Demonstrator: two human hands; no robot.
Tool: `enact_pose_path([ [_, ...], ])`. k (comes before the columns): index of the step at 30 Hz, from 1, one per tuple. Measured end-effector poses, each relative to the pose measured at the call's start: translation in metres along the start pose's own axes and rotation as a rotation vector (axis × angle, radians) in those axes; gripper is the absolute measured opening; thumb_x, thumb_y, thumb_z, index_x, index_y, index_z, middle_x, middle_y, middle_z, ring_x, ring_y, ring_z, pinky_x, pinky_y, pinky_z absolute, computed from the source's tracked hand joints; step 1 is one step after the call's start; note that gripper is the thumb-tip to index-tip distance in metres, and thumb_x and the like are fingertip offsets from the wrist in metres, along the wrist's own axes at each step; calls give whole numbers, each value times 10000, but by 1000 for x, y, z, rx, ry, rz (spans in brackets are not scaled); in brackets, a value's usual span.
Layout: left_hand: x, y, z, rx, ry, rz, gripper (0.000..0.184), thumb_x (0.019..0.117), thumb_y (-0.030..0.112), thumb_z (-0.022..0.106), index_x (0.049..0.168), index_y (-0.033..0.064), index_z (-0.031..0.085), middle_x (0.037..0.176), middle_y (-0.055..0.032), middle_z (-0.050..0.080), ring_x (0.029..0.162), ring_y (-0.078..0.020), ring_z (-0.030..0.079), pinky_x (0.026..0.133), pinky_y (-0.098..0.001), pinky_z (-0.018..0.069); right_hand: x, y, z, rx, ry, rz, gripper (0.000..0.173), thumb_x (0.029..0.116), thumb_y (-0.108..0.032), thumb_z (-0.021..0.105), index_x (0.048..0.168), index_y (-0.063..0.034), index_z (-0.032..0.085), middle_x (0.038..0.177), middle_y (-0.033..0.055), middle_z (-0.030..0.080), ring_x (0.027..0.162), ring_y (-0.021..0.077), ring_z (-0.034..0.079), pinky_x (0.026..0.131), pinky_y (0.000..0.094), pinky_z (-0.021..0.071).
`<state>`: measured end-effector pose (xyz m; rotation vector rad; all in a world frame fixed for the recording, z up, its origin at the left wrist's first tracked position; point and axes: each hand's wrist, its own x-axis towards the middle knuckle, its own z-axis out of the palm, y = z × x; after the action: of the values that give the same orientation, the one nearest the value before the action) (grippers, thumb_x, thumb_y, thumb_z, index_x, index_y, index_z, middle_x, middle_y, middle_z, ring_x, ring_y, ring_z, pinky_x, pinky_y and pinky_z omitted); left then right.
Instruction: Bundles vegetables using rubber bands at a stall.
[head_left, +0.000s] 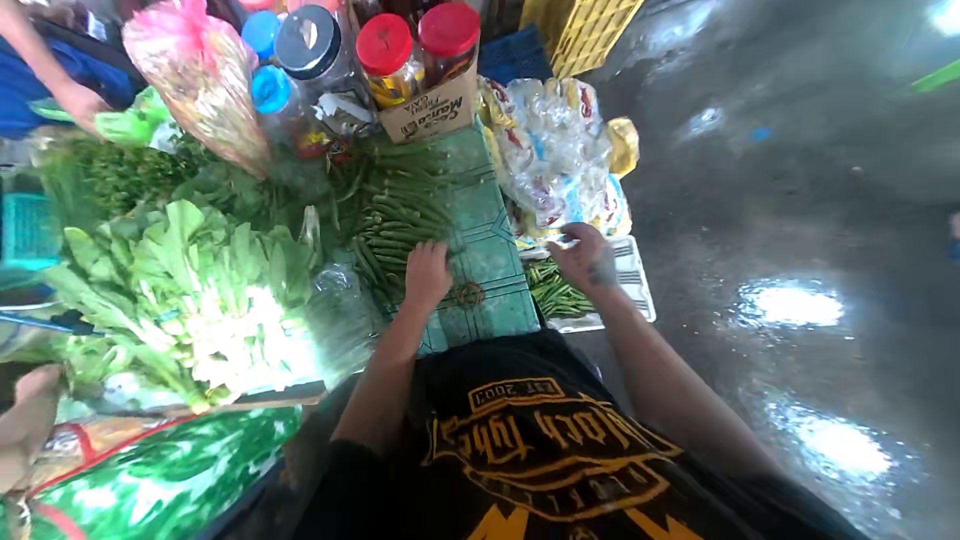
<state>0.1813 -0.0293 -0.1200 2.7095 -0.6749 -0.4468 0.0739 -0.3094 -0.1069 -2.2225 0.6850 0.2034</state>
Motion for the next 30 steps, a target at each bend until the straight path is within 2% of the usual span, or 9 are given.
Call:
enact_pose_path([
  [3, -19, -3, -20, -201, 86, -39, 364, 1054, 189, 501, 1360, -4, 532, 1306, -210, 611, 1209, -334, 621, 1035, -509, 522, 22, -44, 49, 12, -55, -344, 265, 978, -277, 688, 1128, -63, 734, 1115, 158, 705, 997, 310, 695, 883, 536, 587],
  [8, -34, -31, -28, -204, -48, -190, 517, 1006, 388, 606, 1437, 114, 530, 1264, -147, 660, 1097, -294, 683, 942, -534, 571, 109, -107, 83, -271, -5, -223, 621, 918, -229, 684, 1494, -98, 493, 1507, 279, 435, 1360, 478, 469, 1012, 618, 501],
  [10, -43, -35, -29, -429, 31, -277, 482, 1052, 386, 529, 1412, 65, 514, 1054, -143, 697, 882, -251, 704, 816, -475, 601, 129, -125, 86, -384, -28, -136, 650, 892, -233, 718, 1493, -91, 513, 1555, 295, 368, 1388, 490, 425, 1006, 631, 487],
  [12, -51, -33, -30, -655, 140, -308, 409, 1101, 334, 432, 1323, 3, 523, 858, -121, 668, 671, -219, 688, 648, -429, 626, 131, -136, 79, -422, -14, -127, 501, 923, -157, 646, 1410, -60, 578, 1470, 275, 493, 1321, 481, 510, 951, 639, 517],
  [17, -50, -17, -55, -504, 453, -183, 346, 1071, 241, 475, 1240, -9, 645, 1109, -162, 692, 1029, -242, 681, 942, -419, 563, 74, -154, 34, -256, 202, -425, 243, 1027, -161, 580, 1225, -74, 690, 1218, 214, 657, 1090, 410, 671, 864, 613, 571],
  [20, -33, -9, -63, -581, 438, -175, 382, 1083, 234, 452, 1386, 34, 570, 1157, -168, 690, 1029, -254, 689, 934, -448, 567, 44, -174, 32, -168, -43, -763, 172, 960, -77, 661, 1114, -72, 739, 1090, 146, 707, 1033, 303, 694, 911, 512, 585],
  [22, -17, -10, -58, -953, 314, -213, 376, 1106, 224, 402, 1405, 48, 547, 1122, -122, 709, 973, -191, 705, 879, -390, 592, 54, -189, 52, -82, -278, -887, 249, 942, -112, 710, 1191, -111, 731, 1125, 99, 719, 1009, 228, 708, 922, 456, 596],
  [26, -9, -12, -43, -1718, 211, -493, 367, 1137, 249, 336, 1371, -3, 465, 986, -144, 658, 782, -240, 689, 696, -399, 616, 125, -218, 79, 39, -230, -597, 460, 961, -260, 703, 1392, -132, 605, 1330, 166, 628, 1080, 316, 676, 896, 513, 585],
  [30, -29, -21, -37, -2011, 229, -581, 328, 1126, 213, 372, 1381, 32, 471, 1116, -198, 682, 978, -363, 707, 812, -534, 605, 189, -226, 105, -525, -3, -365, 436, 1001, -272, 562, 1405, -115, 611, 1431, 166, 584, 1393, 423, 450, 1063, 665, 406],
])
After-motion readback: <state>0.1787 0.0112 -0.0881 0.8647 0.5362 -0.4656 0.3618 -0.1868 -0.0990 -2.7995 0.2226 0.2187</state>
